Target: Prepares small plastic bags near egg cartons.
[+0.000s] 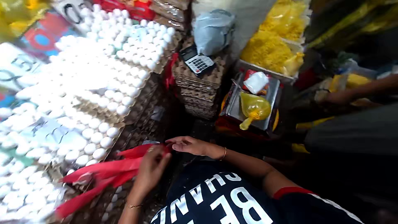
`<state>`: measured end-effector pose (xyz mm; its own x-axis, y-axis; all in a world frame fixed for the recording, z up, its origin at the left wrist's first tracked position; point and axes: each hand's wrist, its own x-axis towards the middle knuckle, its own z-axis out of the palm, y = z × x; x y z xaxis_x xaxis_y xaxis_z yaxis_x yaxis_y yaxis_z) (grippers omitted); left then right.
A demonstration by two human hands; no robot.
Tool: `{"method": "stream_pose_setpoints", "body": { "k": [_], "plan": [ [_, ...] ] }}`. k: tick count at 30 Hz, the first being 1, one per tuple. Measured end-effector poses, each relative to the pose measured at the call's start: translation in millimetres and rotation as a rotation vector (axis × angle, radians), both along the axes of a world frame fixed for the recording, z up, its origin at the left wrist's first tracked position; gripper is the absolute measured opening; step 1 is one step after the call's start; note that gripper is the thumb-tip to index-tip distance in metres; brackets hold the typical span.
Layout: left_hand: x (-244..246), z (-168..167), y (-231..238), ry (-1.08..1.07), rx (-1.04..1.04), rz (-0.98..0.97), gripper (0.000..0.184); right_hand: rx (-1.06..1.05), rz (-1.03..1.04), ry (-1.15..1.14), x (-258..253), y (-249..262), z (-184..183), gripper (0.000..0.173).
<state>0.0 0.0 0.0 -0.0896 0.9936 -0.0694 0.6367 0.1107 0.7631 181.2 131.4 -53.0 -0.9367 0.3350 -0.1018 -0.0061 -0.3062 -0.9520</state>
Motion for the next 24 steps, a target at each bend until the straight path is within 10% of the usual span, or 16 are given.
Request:
{"method": "stream_pose_setpoints", "body": {
  "k": [7, 11, 16, 21, 24],
  "plan": [
    [72, -2, 115, -0.33, -0.101, -0.454, 0.026, 0.039, -0.199, 0.091, 84, 70, -6, 0.029],
    [83, 3, 154, -0.496, 0.135, -0.291, 0.014, -0.063, -0.22, 0.278, 110, 87, -2, 0.038],
    [83, -6, 206, -0.515, 0.036, -0.373, 0.081, -0.02, -0.363, 0.357, 123, 105, 19, 0.036],
    [85, -12, 248, -0.569, -0.28, -0.762, 0.021, -0.004, -0.774, 0.3, 150, 132, 45, 0.033],
    [72, -20, 277, -0.394, -0.186, -0.912, 0.02, 0.074, -1.032, 0.333, 172, 151, 50, 0.039]
  ]
}}
